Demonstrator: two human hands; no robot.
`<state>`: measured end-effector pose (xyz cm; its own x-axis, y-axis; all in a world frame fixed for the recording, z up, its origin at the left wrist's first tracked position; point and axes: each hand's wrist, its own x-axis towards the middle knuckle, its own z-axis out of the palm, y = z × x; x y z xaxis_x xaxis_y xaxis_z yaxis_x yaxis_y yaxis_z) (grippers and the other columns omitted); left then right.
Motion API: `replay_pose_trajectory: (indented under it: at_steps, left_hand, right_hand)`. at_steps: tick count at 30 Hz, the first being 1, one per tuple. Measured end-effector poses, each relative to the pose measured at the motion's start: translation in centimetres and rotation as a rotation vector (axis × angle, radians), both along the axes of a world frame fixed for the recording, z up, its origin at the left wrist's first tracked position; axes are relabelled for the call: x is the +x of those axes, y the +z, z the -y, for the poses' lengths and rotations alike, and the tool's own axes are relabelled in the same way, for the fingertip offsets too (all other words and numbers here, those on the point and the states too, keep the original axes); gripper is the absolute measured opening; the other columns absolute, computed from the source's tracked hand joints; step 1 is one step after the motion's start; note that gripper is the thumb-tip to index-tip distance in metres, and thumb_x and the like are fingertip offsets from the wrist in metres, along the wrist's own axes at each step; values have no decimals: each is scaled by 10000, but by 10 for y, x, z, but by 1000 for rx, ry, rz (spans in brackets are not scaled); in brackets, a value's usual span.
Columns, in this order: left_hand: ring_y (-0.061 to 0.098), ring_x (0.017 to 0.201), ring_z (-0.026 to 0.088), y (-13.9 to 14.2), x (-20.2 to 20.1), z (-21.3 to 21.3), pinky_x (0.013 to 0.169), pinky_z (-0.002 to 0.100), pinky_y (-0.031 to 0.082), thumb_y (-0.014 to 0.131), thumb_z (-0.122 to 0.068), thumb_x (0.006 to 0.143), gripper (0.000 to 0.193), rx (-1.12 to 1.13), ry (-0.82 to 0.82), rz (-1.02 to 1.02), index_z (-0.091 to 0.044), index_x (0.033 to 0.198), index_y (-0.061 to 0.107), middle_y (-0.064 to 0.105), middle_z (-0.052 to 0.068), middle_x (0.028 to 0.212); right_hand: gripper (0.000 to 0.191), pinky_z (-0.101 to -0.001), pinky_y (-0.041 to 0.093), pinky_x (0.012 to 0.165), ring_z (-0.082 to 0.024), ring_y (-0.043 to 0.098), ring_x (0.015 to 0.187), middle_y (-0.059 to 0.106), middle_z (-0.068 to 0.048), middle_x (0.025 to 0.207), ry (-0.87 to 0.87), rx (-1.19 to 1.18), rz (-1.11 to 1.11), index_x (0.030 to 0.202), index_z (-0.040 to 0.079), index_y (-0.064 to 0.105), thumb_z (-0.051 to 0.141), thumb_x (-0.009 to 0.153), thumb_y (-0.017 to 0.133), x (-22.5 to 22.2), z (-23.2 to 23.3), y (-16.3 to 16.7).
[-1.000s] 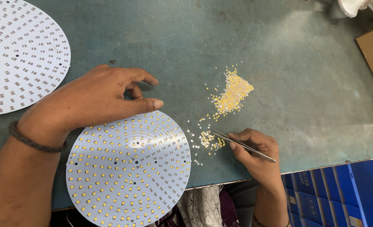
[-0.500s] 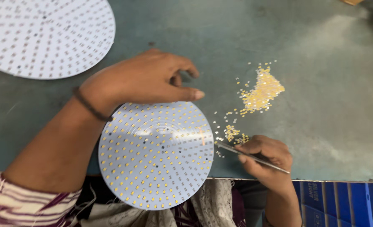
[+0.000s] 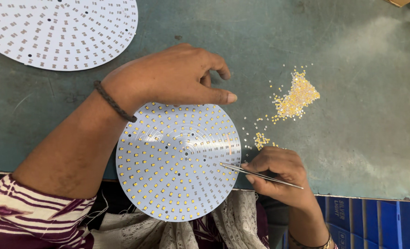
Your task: The person uses tweezers to pick small yellow SMD LED components one at a time from a pile on the workbench and places them onto the marked pads of a round white LED PCB, steadying the board with the other hand and rotating it to reach new pads. They continue filling successive circular boards with components.
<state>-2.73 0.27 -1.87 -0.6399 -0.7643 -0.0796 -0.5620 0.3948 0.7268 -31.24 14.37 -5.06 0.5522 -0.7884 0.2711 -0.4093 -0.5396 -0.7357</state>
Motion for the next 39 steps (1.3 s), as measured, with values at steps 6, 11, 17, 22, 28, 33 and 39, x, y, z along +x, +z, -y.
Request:
replay_pose_trajectory:
  at_steps: [6,11,17,22,28,33,39]
  left_hand:
    - [764,796,287,8,-1,-2,720,411,585,699,-558,775,673,38,11,10,-55,1222,677,773,164,879]
    - [766,805,282,13,-3,-4,733,411,584,719,-580,784,692,79,9,49,-88,1269,677,783,144,893]
    - [782,836,271,16,-5,-5,759,406,589,722,-572,795,671,166,33,112,-115,1282,655,806,111,917]
    - [776,872,274,15,-5,-5,778,406,584,715,-590,793,678,139,18,114,-124,1283,656,811,106,943]
    - [775,892,279,15,-5,-6,779,411,587,714,-596,788,683,149,20,115,-137,1290,654,806,102,969]
    - [775,899,280,16,-6,-6,778,416,590,715,-601,786,700,159,28,130,-153,1320,657,804,102,972]
    - [781,894,284,15,-6,-5,775,417,598,712,-601,787,688,156,23,125,-148,1302,657,808,100,971]
  right_hand:
    - [105,-237,461,576,-106,645,638,718,-56,766,-272,30,14,867,1,731,60,795,780,-23,-8,-4]
    - [86,-212,432,596,-56,583,670,705,-57,767,-647,58,5,921,-26,738,10,845,758,-46,-14,-12]
    - [99,-200,479,613,-45,632,683,761,-50,839,-609,52,18,913,-21,724,33,842,768,-49,-13,-15]
    - [154,-200,465,582,-50,621,650,751,-58,811,-565,81,-14,956,-21,752,63,832,787,-44,-10,-11]
    - [144,-201,475,596,-53,634,668,761,-54,846,-552,40,-15,954,-16,748,71,846,786,-43,-9,-10]
    - [137,-200,470,572,-50,635,644,762,-54,826,-587,61,-6,942,-12,749,64,835,789,-44,-10,-11]
    - [130,-206,429,558,-47,594,628,746,-55,779,-647,70,-7,945,-16,757,52,840,791,-47,-12,-16]
